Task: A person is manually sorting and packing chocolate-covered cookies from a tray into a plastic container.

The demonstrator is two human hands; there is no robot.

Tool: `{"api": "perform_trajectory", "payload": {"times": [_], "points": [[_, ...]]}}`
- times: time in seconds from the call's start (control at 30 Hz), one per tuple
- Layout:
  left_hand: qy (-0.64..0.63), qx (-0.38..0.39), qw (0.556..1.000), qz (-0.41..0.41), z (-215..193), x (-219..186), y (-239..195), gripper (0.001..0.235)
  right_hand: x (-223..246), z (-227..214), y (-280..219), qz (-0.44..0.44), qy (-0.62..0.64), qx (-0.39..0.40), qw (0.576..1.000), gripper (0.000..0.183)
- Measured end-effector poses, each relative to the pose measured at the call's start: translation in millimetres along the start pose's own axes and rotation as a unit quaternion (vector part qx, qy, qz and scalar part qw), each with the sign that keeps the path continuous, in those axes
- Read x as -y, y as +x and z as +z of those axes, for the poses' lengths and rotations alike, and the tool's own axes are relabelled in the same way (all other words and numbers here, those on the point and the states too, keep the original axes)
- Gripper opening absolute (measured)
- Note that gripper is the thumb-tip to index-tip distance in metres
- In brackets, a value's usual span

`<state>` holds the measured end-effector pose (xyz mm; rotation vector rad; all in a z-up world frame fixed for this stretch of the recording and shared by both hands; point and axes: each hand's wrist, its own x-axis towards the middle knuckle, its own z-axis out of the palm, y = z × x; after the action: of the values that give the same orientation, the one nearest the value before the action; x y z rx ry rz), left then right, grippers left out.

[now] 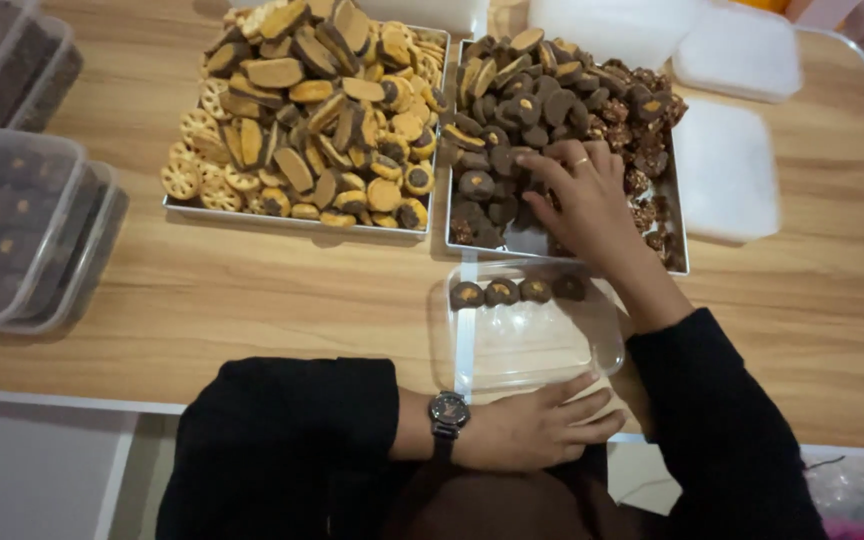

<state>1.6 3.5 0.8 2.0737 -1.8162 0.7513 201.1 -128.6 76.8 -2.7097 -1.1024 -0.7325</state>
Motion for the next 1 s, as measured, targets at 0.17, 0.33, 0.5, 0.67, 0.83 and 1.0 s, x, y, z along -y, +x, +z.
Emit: {"api": "perform_trajectory", "payload": {"times": [0.17, 0.33, 0.5, 0.67, 0.83, 1.0], "points": [[0.022, -0.008, 1.0, -0.003, 13.5, -3.9, -2.4, 0.025, -6.4, 8.5, 23.9, 0.0, -0.046, -0.004, 0.999, 0.036], [0.024, -0.027, 0.999, -0.01, 14.6, -5.8, -2.9, 0.025, -9.1, 10.6, 25.2, 0.002, -0.038, 0.016, 0.999, 0.038], [0.047, -0.026, 0.998, -0.009, 22.0, -7.7, -4.9, 0.029, -4.1, 24.6, 27.2, 0.044, 0.0, 0.023, 0.999, 0.04], [0.025, -0.033, 0.999, -0.003, 16.3, -5.4, -4.2, 0.027, -0.9, 28.4, 27.4, 0.079, 0.034, 0.008, 0.996, 0.026], [0.042, -0.035, 0.998, -0.012, 11.5, -6.0, -2.6, 0.029, 3.2, 2.2, 24.3, 0.127, 0.094, -0.014, 0.987, 0.019], [0.073, -0.015, 0.997, -0.002, 10.6, -6.1, -1.8, 0.029, 15.1, -41.0, 3.9, 0.093, 0.352, 0.134, 0.922, 0.016]]}}
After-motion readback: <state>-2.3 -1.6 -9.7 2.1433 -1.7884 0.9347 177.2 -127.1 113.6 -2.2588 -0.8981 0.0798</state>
